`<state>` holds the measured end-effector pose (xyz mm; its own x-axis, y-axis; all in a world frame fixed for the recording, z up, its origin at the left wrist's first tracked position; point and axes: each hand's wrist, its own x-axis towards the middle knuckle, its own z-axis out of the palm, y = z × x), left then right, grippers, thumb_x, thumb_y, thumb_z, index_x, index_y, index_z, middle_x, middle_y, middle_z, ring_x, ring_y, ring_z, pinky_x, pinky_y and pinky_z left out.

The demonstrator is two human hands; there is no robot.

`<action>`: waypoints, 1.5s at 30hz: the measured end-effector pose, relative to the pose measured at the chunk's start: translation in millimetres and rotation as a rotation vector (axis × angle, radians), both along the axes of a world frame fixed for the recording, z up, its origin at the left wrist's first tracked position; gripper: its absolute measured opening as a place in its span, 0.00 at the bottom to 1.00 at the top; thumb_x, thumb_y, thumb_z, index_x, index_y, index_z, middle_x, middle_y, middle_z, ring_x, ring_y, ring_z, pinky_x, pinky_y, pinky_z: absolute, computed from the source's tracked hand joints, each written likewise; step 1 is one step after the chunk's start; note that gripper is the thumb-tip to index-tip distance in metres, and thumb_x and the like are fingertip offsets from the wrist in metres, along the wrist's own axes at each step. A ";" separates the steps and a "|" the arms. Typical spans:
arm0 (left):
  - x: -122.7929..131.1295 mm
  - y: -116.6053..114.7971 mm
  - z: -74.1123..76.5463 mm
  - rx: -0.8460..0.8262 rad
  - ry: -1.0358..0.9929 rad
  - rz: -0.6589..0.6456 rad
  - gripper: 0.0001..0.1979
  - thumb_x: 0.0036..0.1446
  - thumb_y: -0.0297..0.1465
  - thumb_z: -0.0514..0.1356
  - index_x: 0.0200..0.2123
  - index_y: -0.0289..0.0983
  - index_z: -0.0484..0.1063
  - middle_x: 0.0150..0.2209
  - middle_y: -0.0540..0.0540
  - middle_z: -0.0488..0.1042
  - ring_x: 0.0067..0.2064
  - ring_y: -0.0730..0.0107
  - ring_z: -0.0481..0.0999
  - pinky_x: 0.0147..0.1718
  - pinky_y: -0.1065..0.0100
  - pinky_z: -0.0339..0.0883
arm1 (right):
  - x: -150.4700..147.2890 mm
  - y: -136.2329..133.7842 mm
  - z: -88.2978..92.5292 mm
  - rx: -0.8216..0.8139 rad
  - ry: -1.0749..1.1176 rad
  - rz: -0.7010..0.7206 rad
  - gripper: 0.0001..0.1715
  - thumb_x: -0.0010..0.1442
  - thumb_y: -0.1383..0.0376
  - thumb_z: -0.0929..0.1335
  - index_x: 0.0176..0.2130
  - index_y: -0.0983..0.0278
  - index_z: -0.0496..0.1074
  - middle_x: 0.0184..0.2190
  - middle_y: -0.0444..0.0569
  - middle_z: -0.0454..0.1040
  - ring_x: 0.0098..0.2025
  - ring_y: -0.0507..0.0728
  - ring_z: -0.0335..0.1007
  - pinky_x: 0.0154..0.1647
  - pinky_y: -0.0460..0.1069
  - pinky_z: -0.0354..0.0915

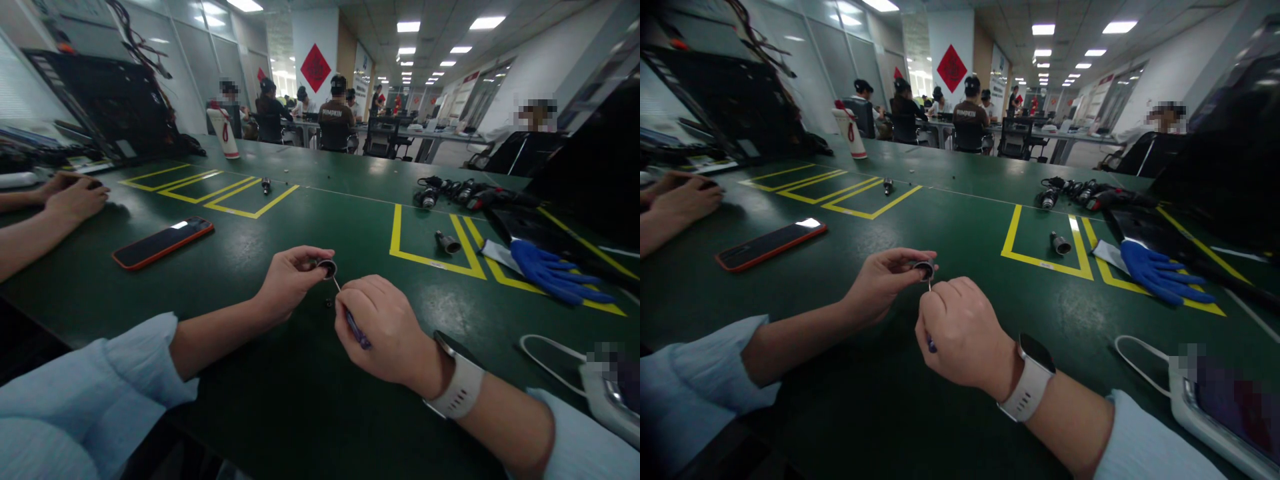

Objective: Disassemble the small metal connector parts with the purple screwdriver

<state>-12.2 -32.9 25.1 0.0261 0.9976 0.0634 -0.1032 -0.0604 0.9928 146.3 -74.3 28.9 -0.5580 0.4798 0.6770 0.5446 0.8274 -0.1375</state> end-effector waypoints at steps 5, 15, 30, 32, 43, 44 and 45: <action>1.5 -11.6 6.6 -0.064 0.041 -0.058 0.11 0.38 0.21 0.66 0.30 0.35 0.77 0.32 0.47 0.80 0.33 0.70 0.77 0.35 0.69 0.71 | 7.1 -0.5 24.1 -0.233 0.144 -0.032 0.08 0.55 0.71 0.63 0.25 0.67 0.68 0.21 0.46 0.68 0.23 0.51 0.62 0.26 0.48 0.60; 0.9 -29.2 13.9 -0.159 0.021 -0.233 0.12 0.44 0.22 0.64 0.35 0.38 0.79 0.36 0.45 0.80 0.39 0.64 0.78 0.40 0.66 0.70 | 22.1 13.5 41.0 -0.690 0.468 0.000 0.11 0.50 0.74 0.63 0.19 0.65 0.67 0.16 0.42 0.66 0.20 0.50 0.62 0.19 0.45 0.56; 3.1 -27.3 13.3 -0.131 0.006 -0.180 0.11 0.39 0.20 0.66 0.30 0.38 0.79 0.32 0.47 0.79 0.35 0.66 0.78 0.37 0.66 0.71 | 17.3 3.8 40.8 -0.505 0.323 0.036 0.11 0.52 0.73 0.64 0.20 0.65 0.67 0.16 0.40 0.64 0.20 0.48 0.58 0.21 0.44 0.54; 2.9 -26.5 12.8 -0.128 0.005 -0.173 0.11 0.39 0.20 0.65 0.29 0.37 0.78 0.33 0.47 0.79 0.35 0.66 0.77 0.36 0.66 0.71 | 17.1 3.3 40.8 -0.495 0.307 0.043 0.11 0.52 0.72 0.64 0.20 0.65 0.66 0.17 0.40 0.64 0.20 0.48 0.58 0.21 0.44 0.54; 2.2 -25.4 9.5 -0.107 -0.034 -0.177 0.10 0.40 0.20 0.64 0.29 0.37 0.78 0.36 0.48 0.79 0.38 0.68 0.77 0.36 0.70 0.71 | 18.2 1.9 45.3 -0.489 0.298 0.055 0.10 0.52 0.73 0.64 0.20 0.67 0.67 0.16 0.41 0.64 0.19 0.47 0.58 0.20 0.44 0.54; 2.1 -25.2 9.6 -0.107 -0.033 -0.173 0.10 0.40 0.20 0.64 0.28 0.37 0.77 0.36 0.47 0.79 0.38 0.68 0.77 0.36 0.70 0.71 | 18.1 1.8 44.7 -0.487 0.293 0.054 0.10 0.52 0.73 0.64 0.21 0.67 0.67 0.17 0.41 0.64 0.19 0.47 0.58 0.20 0.44 0.54; 2.2 -25.1 9.7 -0.109 -0.032 -0.168 0.10 0.39 0.19 0.64 0.28 0.36 0.77 0.36 0.47 0.79 0.37 0.68 0.77 0.35 0.70 0.71 | 17.9 1.8 43.9 -0.486 0.289 0.054 0.10 0.52 0.73 0.64 0.21 0.67 0.66 0.17 0.41 0.64 0.19 0.47 0.57 0.20 0.44 0.54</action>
<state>-10.0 -58.0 34.8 0.1920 0.9805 -0.0414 -0.1343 0.0680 0.9886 164.2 -72.5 72.8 -0.4153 0.7501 0.5147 0.3867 0.6577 -0.6464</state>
